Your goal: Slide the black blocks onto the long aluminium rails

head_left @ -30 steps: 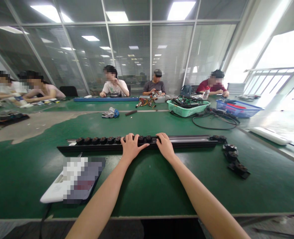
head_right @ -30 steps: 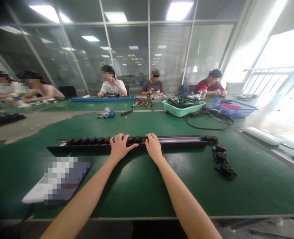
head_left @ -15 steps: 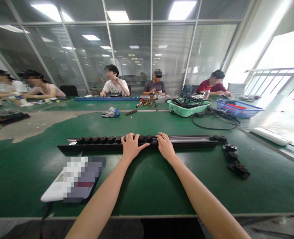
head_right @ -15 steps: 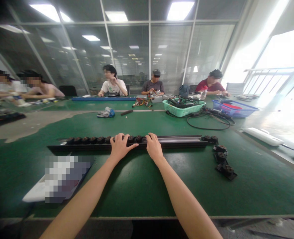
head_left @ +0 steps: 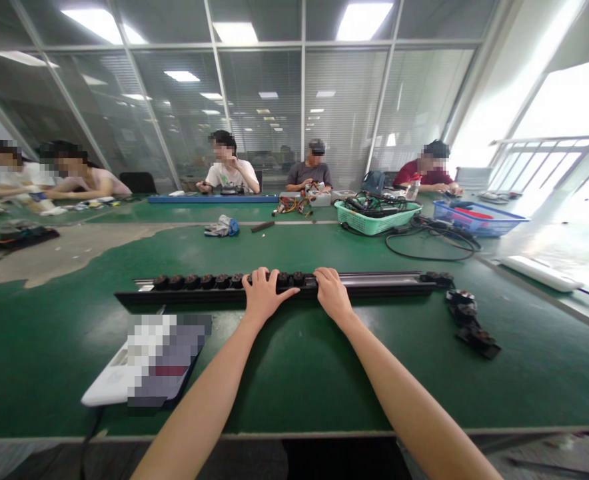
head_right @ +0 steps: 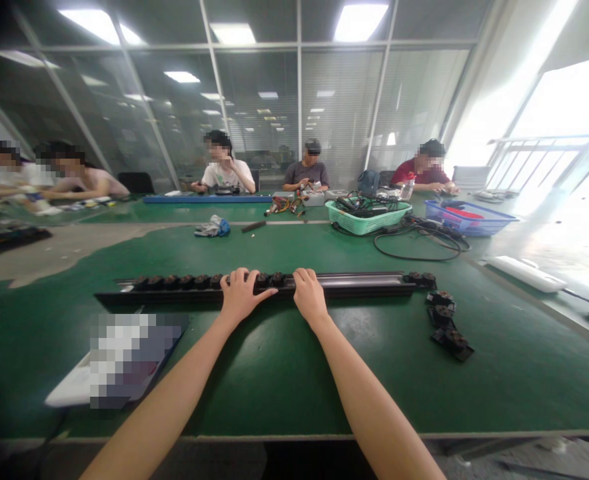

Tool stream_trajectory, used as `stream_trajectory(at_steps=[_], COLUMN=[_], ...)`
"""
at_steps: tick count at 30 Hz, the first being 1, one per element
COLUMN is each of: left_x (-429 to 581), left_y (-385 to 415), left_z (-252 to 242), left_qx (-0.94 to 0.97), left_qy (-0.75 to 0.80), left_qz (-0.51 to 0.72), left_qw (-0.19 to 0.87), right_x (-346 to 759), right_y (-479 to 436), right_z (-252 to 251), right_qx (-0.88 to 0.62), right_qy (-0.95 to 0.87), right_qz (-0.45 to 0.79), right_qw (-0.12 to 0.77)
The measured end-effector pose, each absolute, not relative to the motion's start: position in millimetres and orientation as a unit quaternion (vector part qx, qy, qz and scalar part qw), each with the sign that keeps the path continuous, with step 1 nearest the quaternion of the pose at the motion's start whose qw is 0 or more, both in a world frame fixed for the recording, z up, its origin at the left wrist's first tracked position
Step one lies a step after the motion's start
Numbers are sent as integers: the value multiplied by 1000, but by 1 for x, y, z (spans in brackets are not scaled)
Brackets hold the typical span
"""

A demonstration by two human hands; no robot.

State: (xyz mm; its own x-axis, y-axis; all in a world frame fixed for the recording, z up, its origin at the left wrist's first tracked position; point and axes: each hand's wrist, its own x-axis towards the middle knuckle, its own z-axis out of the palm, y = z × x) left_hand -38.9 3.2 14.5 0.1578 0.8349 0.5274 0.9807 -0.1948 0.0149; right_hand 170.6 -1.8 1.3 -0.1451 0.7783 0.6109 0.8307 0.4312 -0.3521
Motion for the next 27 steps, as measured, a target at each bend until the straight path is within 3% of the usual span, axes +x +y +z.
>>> stream_trajectory(at_steps=[27], left_x=[-39], left_y=[4], left_z=[14], left_qx=[-743], left_qy=[-606], left_qz=[-214], left_qw=[184], right_x=[172], right_y=[-3], right_z=[3], right_qx=[-557], right_qy=[-738], right_qz=[-50], right_qw=[377])
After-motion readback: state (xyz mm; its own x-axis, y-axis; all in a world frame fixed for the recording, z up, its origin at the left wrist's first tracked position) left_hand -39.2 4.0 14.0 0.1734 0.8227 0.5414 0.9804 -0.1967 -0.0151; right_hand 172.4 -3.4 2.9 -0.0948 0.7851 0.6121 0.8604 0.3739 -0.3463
